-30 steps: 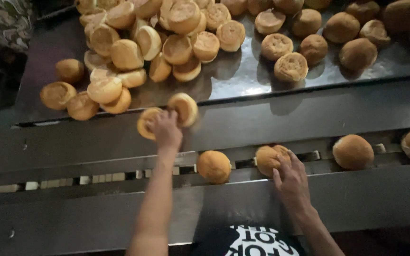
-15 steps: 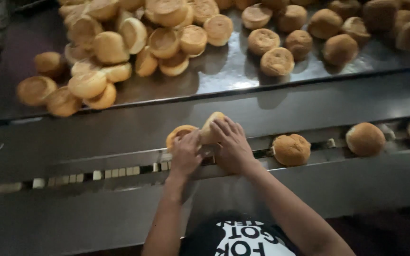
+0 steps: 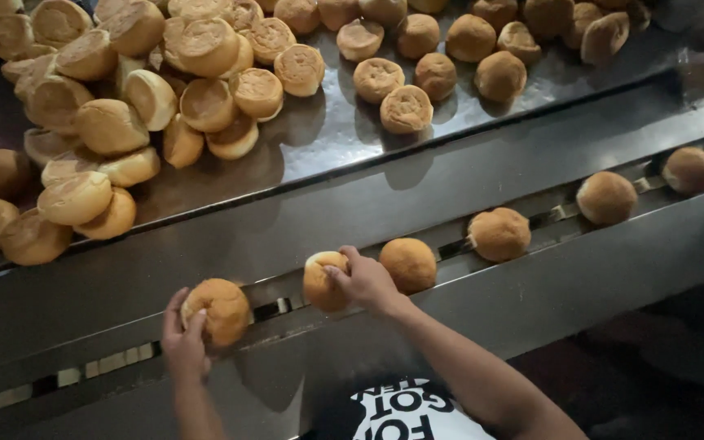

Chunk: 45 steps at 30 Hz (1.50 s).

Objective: The person repeatedly picks up round buns from a pile on a metal tray and places them onto a moving conveyor belt. The buns are handled one at a time and arranged in a single file as the belt advances.

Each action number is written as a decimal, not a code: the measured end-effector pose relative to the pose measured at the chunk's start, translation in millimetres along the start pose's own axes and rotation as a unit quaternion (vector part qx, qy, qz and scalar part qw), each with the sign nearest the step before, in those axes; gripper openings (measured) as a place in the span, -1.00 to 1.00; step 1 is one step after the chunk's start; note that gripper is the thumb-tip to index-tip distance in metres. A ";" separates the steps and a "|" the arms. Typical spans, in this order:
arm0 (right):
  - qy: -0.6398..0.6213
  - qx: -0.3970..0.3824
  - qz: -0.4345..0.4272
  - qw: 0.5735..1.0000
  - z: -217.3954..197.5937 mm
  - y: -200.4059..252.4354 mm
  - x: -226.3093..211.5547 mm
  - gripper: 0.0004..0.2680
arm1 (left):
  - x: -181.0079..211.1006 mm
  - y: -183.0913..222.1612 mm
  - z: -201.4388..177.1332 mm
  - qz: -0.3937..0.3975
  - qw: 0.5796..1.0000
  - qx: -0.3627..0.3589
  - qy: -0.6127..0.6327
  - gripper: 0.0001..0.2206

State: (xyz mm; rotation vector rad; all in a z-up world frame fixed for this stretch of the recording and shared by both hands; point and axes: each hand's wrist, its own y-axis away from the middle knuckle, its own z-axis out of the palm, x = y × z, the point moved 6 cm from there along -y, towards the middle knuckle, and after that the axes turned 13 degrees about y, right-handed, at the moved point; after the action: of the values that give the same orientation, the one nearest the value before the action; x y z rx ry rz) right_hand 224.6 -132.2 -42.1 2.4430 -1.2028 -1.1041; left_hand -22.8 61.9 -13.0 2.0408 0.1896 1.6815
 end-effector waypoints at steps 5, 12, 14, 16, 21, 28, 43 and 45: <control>0.045 0.000 -0.004 0.999 25.4 -5.2 14.1 -0.63 | -73.8 -37.8 -13.2 -0.043 0.975 -0.021 -0.218 -0.50; 0.049 -0.024 0.070 0.996 10.4 10.3 36.3 -0.58 | -60.8 -27.5 18.7 -0.084 0.869 -0.035 -0.487 -0.58; -0.010 -0.025 0.090 0.996 1.1 19.5 49.2 -0.53 | -34.8 -3.9 34.9 -0.045 0.895 -0.020 -0.443 -0.58; -0.065 -0.044 0.099 0.992 4.7 27.8 64.0 -0.44 | -46.6 -18.4 30.9 -0.018 0.917 0.013 -0.398 -0.57; 0.004 0.156 0.068 0.985 -25.5 65.8 81.5 -0.57 | 46.1 -26.4 32.1 0.366 0.893 0.057 -0.257 -0.63; -0.012 0.193 0.046 0.980 -2.7 94.4 143.7 -0.62 | 134.9 -151.9 -6.6 0.512 0.793 0.145 -0.297 -0.35; 0.041 0.148 0.100 0.983 14.6 105.0 147.0 -0.59 | 84.8 -263.8 101.5 0.335 0.686 0.137 -0.631 -0.74; 0.029 0.183 0.047 0.982 9.9 106.5 140.8 -0.62 | 75.1 -238.5 111.7 0.374 0.665 0.110 -0.637 -0.77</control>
State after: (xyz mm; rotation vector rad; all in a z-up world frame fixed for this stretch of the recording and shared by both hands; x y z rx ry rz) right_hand 208.8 -305.3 -74.3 2.6208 -1.6062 -0.8393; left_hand 147.6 269.2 -67.3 3.1753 -1.0808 0.0542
